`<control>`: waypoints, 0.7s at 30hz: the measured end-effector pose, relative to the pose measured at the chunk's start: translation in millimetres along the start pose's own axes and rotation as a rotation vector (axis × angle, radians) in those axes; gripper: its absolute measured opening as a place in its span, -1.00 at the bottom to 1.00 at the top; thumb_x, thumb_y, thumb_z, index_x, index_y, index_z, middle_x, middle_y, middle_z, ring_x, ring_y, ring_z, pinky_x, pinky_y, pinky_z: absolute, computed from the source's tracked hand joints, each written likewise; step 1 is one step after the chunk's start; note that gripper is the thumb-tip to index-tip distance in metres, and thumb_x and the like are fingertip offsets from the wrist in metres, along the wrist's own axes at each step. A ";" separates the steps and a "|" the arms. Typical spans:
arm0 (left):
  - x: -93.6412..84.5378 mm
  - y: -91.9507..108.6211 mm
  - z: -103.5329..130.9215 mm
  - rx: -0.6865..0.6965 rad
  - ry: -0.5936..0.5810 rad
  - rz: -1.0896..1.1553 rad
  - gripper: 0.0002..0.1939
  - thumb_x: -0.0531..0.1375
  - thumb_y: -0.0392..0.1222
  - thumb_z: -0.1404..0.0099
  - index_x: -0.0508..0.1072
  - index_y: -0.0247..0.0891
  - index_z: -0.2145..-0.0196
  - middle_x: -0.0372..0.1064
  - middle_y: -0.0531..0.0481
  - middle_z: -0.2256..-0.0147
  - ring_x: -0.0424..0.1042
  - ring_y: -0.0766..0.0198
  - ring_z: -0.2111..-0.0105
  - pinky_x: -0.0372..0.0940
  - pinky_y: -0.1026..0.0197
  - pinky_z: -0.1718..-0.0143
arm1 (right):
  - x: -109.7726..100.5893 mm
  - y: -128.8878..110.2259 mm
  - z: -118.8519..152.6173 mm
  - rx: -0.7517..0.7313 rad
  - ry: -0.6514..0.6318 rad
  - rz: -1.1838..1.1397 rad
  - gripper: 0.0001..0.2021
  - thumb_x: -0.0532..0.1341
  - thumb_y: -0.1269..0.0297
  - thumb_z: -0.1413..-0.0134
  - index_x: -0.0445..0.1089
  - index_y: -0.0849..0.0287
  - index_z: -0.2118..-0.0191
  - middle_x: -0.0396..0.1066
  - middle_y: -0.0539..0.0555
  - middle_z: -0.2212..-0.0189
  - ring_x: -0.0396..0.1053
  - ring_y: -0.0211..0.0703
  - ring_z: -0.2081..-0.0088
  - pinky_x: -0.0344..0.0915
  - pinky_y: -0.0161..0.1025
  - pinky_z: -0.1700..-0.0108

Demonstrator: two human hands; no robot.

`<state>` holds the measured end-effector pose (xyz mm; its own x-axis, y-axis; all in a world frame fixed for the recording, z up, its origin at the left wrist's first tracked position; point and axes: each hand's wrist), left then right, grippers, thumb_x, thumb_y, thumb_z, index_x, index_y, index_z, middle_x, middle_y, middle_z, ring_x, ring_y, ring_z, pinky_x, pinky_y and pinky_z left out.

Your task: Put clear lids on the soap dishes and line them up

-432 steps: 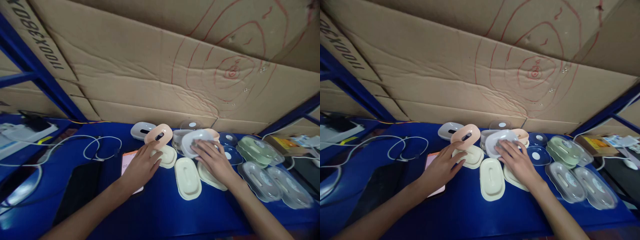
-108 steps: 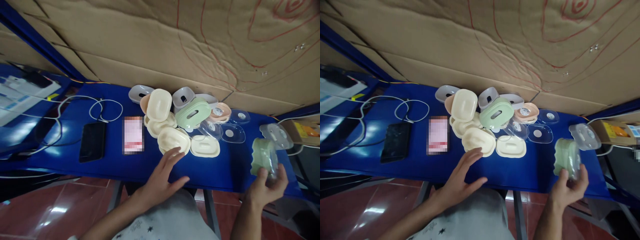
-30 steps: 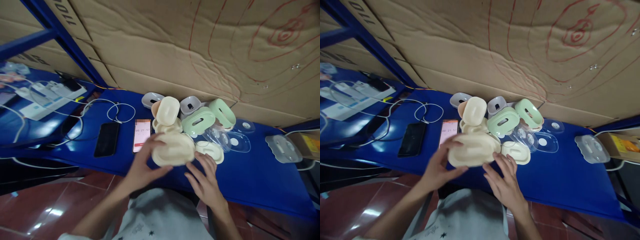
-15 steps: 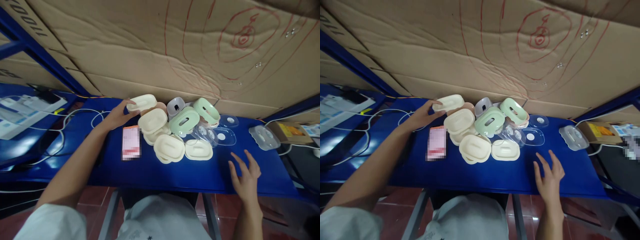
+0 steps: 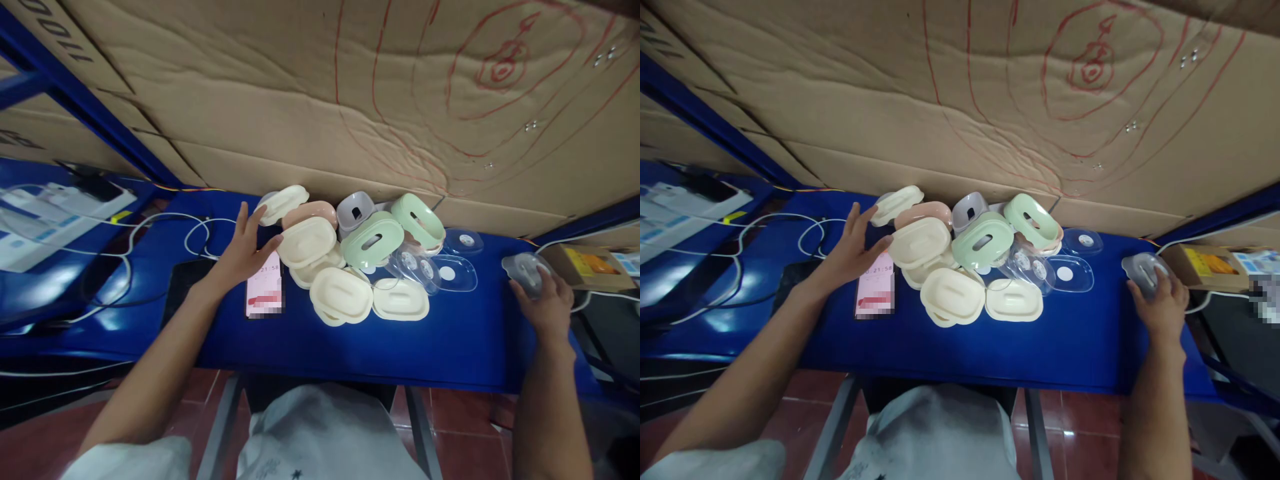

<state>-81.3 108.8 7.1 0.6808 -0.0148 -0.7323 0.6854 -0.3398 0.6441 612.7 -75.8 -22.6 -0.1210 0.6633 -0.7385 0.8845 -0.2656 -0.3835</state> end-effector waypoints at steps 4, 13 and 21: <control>-5.9 32.2 26.8 0.090 0.103 -0.071 -0.24 0.15 0.29 -0.51 0.17 -0.23 -0.43 -0.15 -0.33 -0.53 -0.19 -0.24 -0.56 -0.05 -0.38 -0.50 | -16.3 -21.8 43.2 0.052 0.040 0.145 -0.30 0.31 -0.42 -0.05 0.58 -0.01 -0.12 0.42 0.42 -0.07 0.32 0.65 -0.18 0.16 0.52 -0.15; 58.8 163.6 126.8 0.164 -0.266 0.717 -0.73 0.25 -0.16 -0.50 0.51 0.00 -0.12 0.57 -0.08 0.01 0.59 0.08 0.04 0.54 -0.05 -0.03 | -40.4 -117.7 152.2 0.010 0.217 0.047 -0.38 0.54 -0.10 0.03 0.64 0.15 -0.09 0.47 0.32 0.00 0.49 0.43 -0.06 0.45 0.38 -0.10; 123.3 190.3 143.3 -0.185 -0.647 1.317 0.33 0.60 -0.02 -0.08 -0.15 0.15 -0.54 -0.23 -0.32 -0.54 0.12 -0.38 -0.45 0.29 -0.44 -0.30 | -44.1 -249.4 203.8 0.103 0.034 -0.560 -0.51 0.41 -0.04 -0.17 0.53 0.03 -0.16 0.43 0.21 -0.04 0.45 0.29 -0.11 0.38 0.32 -0.16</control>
<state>96.1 -92.5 7.7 0.6276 -0.6341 0.4517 -0.2646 0.3719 0.8898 305.6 -181.3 -7.4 -0.5427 0.7440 -0.3898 0.6412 0.0672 -0.7644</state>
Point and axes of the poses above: each hand's wrist, its own z-axis away from the middle knuckle, its own x-axis out of the palm, y = z × x
